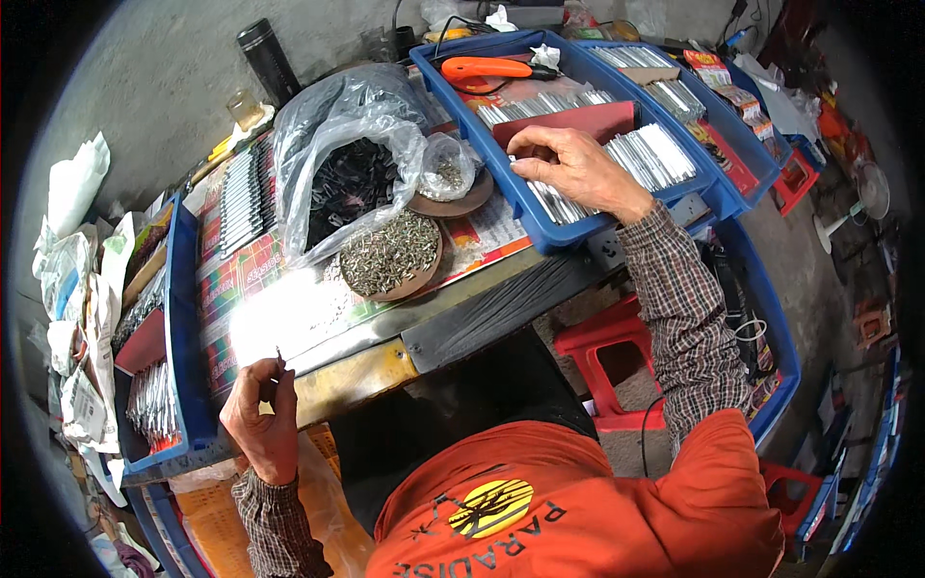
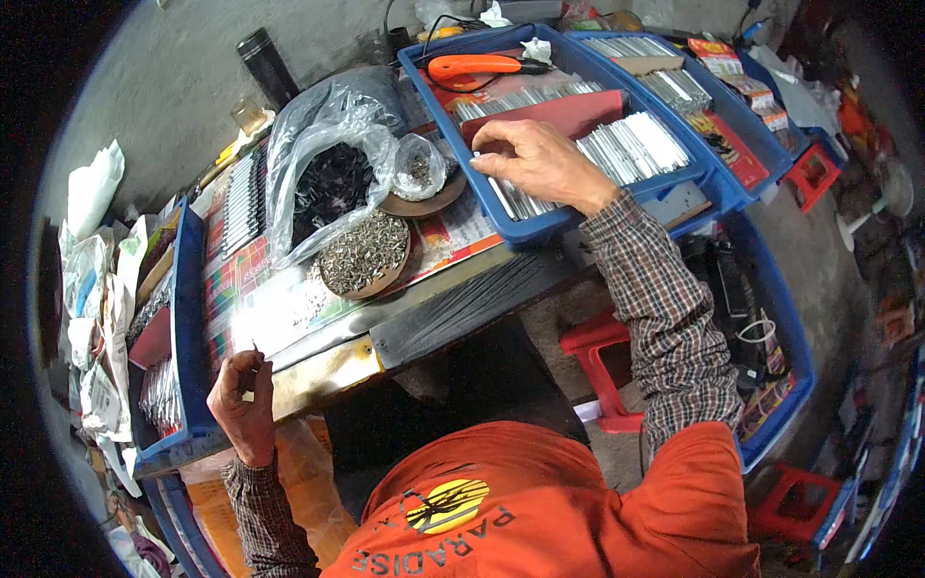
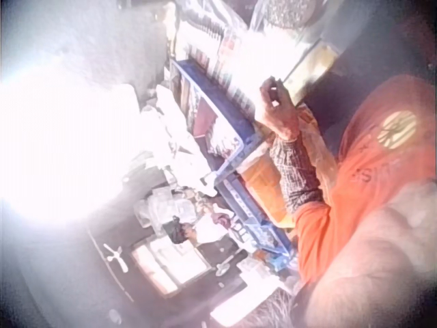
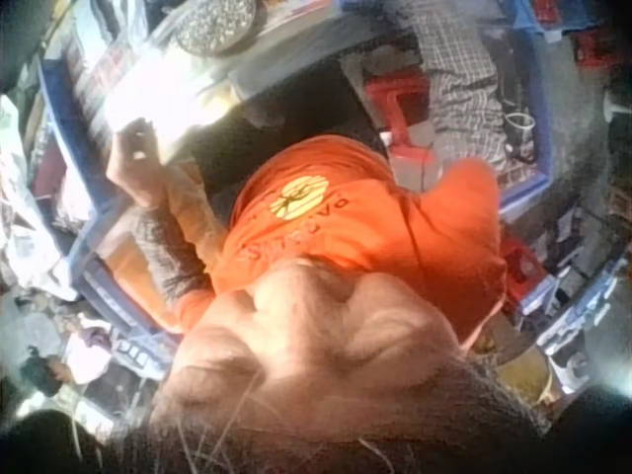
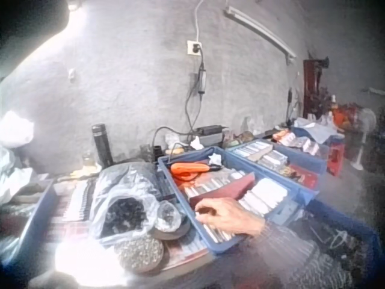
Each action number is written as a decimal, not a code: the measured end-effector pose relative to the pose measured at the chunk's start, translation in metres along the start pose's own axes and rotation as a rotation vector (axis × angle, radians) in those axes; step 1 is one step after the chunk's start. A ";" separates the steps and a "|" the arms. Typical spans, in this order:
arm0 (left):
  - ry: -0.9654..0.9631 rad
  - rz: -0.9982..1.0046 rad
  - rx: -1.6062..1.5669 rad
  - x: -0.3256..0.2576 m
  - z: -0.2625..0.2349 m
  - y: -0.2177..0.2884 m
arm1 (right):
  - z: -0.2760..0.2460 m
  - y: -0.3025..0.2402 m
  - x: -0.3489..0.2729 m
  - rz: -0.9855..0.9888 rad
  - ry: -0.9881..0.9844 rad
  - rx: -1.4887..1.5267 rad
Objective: The person takes metal strips and plastic components from trays and assembles them by inserting the metal pieces into the plastic housings by hand.
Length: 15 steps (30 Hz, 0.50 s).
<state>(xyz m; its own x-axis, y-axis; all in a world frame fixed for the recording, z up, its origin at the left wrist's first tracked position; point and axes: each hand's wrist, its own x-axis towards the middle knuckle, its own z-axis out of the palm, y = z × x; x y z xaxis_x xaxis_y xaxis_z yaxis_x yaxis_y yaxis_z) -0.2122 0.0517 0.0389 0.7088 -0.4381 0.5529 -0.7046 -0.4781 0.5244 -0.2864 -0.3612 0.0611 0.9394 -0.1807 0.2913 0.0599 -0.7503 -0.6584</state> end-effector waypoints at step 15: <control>-0.046 -0.096 -0.100 -0.015 -0.001 -0.001 | -0.007 -0.011 -0.004 0.296 0.074 0.202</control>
<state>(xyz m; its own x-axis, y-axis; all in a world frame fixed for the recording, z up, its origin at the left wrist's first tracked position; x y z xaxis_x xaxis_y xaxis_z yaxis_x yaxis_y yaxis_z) -0.2219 0.0598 0.0308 0.7724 -0.4293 0.4681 -0.6316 -0.4420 0.6369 -0.2937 -0.3566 0.0725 0.8994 -0.4224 0.1127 -0.1382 -0.5192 -0.8434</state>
